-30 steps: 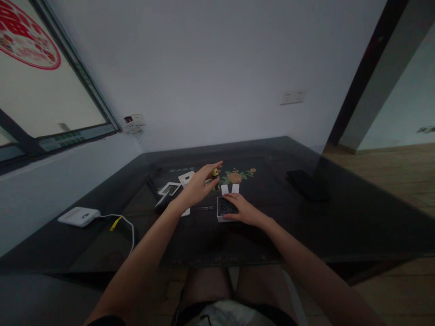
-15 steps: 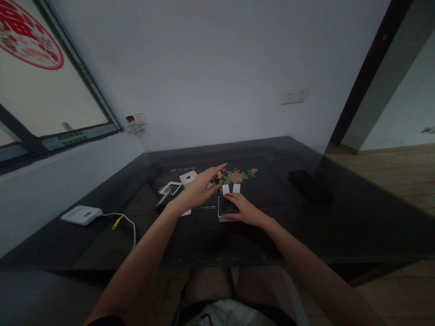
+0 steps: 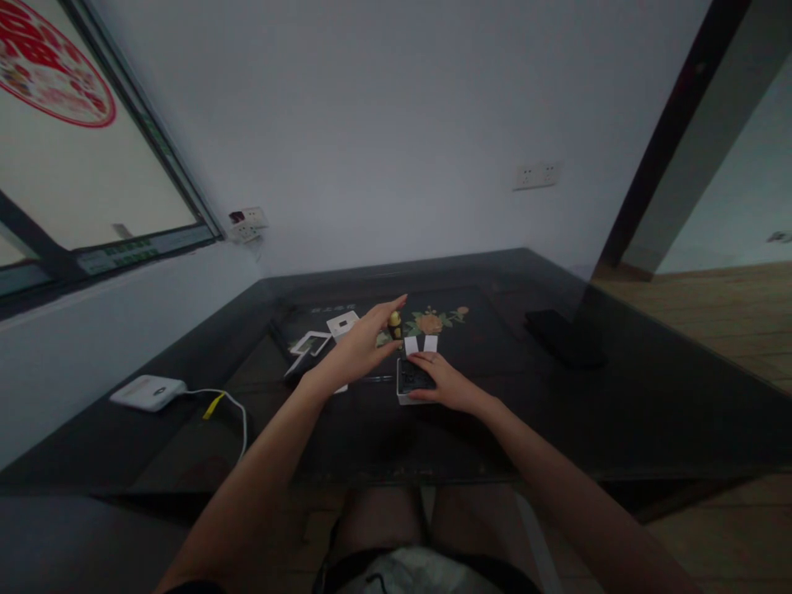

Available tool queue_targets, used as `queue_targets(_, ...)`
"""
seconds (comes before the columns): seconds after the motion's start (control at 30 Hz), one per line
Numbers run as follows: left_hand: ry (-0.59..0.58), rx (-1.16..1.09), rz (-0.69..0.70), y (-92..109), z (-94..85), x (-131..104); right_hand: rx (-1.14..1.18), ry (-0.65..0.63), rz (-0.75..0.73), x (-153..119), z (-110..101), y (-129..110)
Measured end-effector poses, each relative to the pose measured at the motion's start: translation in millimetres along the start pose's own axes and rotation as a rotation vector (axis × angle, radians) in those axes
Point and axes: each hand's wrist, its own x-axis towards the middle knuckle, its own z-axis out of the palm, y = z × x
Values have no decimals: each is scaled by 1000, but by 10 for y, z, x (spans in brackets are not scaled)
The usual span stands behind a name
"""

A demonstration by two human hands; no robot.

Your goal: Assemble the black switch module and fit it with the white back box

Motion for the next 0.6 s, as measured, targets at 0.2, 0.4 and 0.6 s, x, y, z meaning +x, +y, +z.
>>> queue_targets(0.2, 33, 19, -38, -43, 27, -7, 7, -1, 1, 2, -2, 2)
queue_targets(0.4, 152, 212, -76, -70, 195, -4, 6, 9, -3, 13, 3, 16)
queue_targets(0.6, 118, -30, -39, -33, 106, -11, -1, -1, 2, 7, 7, 18)
